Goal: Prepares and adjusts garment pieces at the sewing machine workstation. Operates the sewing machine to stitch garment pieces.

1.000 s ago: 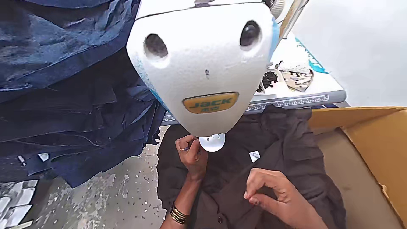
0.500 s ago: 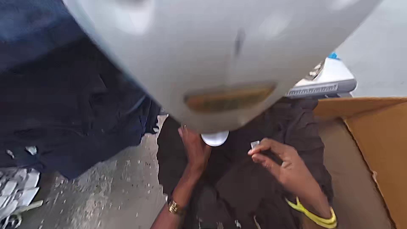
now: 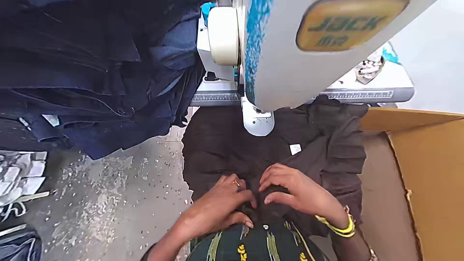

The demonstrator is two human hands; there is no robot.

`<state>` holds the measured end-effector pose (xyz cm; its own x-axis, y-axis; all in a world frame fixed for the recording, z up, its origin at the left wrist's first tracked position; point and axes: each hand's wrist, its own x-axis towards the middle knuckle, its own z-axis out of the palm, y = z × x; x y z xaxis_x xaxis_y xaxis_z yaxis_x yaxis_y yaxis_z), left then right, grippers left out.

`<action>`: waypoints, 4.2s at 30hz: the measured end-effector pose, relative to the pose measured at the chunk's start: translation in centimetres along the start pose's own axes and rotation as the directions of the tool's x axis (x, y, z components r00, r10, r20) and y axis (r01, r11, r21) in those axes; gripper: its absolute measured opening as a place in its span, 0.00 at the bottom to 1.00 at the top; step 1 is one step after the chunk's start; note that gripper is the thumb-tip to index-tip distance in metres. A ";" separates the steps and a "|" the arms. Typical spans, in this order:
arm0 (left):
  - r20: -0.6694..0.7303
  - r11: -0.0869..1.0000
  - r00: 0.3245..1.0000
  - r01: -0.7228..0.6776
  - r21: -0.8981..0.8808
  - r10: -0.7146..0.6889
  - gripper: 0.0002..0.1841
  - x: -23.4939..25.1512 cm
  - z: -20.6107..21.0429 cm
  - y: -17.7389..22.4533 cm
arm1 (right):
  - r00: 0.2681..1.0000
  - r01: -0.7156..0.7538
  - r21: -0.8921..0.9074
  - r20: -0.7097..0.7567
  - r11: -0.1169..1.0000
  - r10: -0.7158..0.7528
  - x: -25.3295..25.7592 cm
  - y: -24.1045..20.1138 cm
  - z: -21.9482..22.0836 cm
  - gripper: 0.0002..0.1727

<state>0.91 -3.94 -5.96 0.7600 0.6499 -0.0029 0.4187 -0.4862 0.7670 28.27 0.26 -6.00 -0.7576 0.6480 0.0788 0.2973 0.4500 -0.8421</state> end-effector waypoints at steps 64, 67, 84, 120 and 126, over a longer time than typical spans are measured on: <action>-0.575 0.998 0.817 -0.059 -0.030 0.031 0.22 6.9 -7.1 1.1 | 0.692 0.129 -0.865 -0.271 0.484 -0.669 10.6 -0.8 -7.8 0.15; -0.586 0.996 0.810 -0.067 -0.059 0.020 0.18 7.0 -7.6 0.6 | 0.712 0.095 -0.821 -0.340 0.564 -0.614 11.4 -1.0 -8.2 0.12; -0.782 0.893 0.492 0.414 -0.178 -0.383 0.16 1.5 -11.9 -6.1 | 0.838 -0.239 -0.028 -0.511 0.971 0.192 8.5 0.2 -10.4 0.08; -0.658 0.877 0.579 0.304 -0.372 -0.481 0.24 11.6 -7.8 -2.7 | 0.608 -0.319 -0.297 -0.793 0.900 -0.046 8.4 2.0 -13.2 0.09; -0.645 0.997 0.760 0.072 -0.026 -0.072 0.21 7.8 -7.2 1.1 | 0.671 0.089 -0.868 -0.311 0.489 -0.673 10.2 0.0 -9.0 0.13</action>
<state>3.75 4.80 -0.58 0.2269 0.9063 0.3566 0.4592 -0.4225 0.7814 25.71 12.38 -0.37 -0.5278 0.3225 0.7857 0.5824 0.8108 0.0584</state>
